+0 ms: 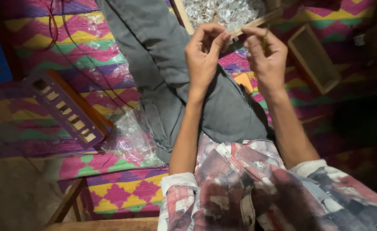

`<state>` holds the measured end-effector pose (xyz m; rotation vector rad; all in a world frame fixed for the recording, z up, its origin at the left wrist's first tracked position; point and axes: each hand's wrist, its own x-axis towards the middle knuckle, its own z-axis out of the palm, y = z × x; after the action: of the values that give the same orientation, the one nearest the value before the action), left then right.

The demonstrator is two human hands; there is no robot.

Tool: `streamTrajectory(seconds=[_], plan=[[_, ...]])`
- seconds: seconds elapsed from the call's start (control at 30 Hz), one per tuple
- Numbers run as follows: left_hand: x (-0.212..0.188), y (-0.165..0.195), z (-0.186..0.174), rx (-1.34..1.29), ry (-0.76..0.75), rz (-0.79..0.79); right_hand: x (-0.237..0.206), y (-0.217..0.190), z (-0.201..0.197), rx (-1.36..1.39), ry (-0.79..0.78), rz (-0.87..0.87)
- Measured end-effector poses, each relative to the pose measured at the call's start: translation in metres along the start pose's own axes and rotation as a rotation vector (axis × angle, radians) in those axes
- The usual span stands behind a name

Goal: The person sits on a floor mat and assembles small wooden musical instrument parts, picking small metal tines from a wooden box and fitting them into wooden bodies one at a time, occasionally reaching for parts or repositioning pieces by hand.

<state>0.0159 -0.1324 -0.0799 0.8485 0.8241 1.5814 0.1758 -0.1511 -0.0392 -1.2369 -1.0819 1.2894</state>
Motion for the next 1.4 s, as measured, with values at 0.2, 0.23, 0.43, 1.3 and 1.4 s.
streamTrajectory(seconds=[0.2,0.23,0.43,1.3,1.4], plan=[[0.001,0.004,0.0,0.064,-0.07,-0.013,0.011,-0.015,0.018,-0.17,-0.107,-0.147],[0.001,0.005,0.0,0.08,-0.079,0.012,0.012,-0.015,0.02,-0.19,-0.076,-0.153],[0.0,0.012,0.009,0.332,0.002,0.049,0.003,0.004,0.013,-0.466,0.037,-0.349],[-0.004,-0.004,0.004,0.15,-0.031,-0.166,0.0,-0.011,-0.001,-0.137,-0.059,0.02],[-0.005,0.002,0.006,0.299,0.009,-0.107,0.0,-0.007,0.008,-0.072,-0.055,0.014]])
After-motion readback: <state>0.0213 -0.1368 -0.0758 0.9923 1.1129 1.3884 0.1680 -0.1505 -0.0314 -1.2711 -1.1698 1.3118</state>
